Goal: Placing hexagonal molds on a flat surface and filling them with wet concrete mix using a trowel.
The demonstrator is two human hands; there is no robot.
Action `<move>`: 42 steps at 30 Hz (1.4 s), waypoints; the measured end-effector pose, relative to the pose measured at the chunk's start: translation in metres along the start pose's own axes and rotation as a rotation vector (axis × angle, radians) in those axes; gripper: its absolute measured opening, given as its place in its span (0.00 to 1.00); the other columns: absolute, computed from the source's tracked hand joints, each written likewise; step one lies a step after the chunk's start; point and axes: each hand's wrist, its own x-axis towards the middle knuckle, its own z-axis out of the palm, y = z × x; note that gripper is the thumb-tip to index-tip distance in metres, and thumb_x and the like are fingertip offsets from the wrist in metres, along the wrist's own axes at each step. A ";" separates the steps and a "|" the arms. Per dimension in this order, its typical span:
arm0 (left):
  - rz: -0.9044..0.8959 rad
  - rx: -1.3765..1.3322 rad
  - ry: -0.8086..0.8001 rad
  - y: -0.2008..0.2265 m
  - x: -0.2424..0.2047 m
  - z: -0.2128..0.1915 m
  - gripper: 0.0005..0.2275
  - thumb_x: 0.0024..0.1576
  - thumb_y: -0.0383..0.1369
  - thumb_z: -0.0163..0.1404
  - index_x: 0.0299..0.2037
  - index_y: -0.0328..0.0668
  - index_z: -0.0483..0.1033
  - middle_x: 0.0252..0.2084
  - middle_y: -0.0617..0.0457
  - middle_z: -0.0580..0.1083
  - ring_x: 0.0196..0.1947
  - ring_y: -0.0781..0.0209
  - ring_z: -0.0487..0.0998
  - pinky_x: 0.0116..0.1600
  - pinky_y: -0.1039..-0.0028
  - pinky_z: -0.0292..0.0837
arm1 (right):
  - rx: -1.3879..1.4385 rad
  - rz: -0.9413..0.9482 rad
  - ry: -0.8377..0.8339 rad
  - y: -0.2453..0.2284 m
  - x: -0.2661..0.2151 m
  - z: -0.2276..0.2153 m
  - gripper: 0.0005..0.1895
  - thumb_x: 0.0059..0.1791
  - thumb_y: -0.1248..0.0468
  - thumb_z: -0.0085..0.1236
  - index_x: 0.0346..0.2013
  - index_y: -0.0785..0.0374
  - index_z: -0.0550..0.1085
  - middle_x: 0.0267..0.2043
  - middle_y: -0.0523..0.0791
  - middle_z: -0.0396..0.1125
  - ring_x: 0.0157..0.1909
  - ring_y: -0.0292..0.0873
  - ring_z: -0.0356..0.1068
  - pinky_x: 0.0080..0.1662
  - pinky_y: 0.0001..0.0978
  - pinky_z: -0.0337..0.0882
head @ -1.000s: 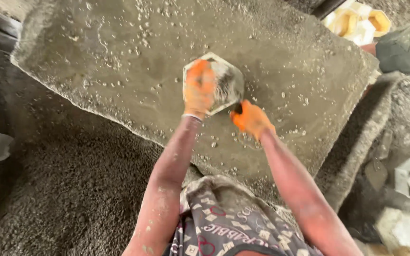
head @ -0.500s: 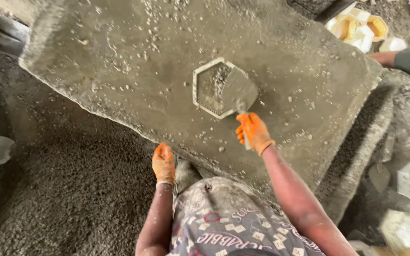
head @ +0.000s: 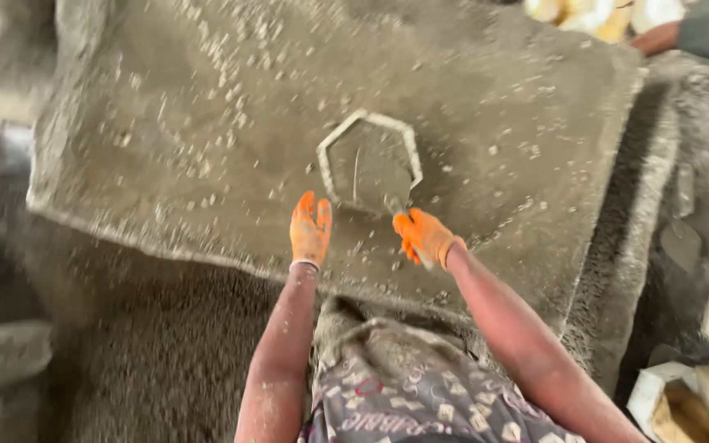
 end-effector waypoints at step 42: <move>0.140 1.199 -0.311 -0.223 -0.147 -0.004 0.16 0.63 0.33 0.49 0.58 0.33 0.74 0.49 0.46 0.79 0.46 0.60 0.80 0.52 0.72 0.77 | 0.473 -0.147 0.223 0.245 -0.160 -0.268 0.18 0.48 0.52 0.60 0.40 0.64 0.73 0.24 0.45 0.66 0.18 0.38 0.62 0.22 0.32 0.63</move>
